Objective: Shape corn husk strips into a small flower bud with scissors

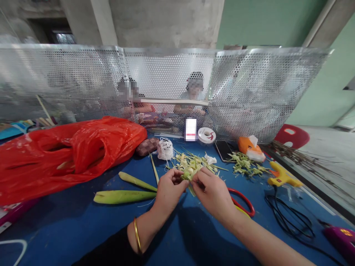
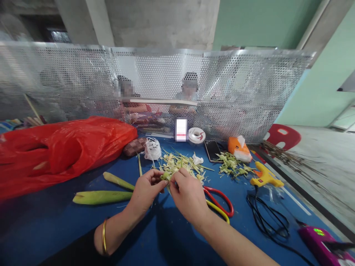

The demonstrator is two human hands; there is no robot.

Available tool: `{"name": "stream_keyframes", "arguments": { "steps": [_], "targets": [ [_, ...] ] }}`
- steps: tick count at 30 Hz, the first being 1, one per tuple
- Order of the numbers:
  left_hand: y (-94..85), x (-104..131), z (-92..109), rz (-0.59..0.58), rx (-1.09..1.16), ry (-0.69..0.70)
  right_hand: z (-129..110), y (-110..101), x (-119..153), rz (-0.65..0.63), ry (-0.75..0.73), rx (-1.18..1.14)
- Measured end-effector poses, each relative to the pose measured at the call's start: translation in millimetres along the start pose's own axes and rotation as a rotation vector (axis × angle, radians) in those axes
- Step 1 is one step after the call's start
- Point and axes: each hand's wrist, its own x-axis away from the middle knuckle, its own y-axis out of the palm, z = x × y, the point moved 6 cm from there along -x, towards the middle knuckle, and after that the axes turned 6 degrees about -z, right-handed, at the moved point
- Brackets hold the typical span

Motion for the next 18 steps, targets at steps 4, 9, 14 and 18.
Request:
{"name": "stream_keyframes", "arguments": {
  "steps": [4, 9, 14, 18],
  "targets": [
    [0.3, 0.9, 1.9, -0.002, 0.015, 0.013, 3.1, 0.2, 1.0, 0.026, 0.026, 0.007],
    [1.1, 0.3, 1.5, -0.014, 0.022, 0.009, -0.5, -1.8, 2.1, 0.034, -0.020, 0.005],
    [5.9, 1.9, -2.9, -0.056, -0.002, 0.003, 0.7, -5.8, 2.3, 0.062, 0.043, 0.074],
    [5.8, 2.7, -5.0, -0.055, -0.047, 0.032, 2.3, -4.8, 2.1, 0.062, 0.049, 0.081]
  ]
}}
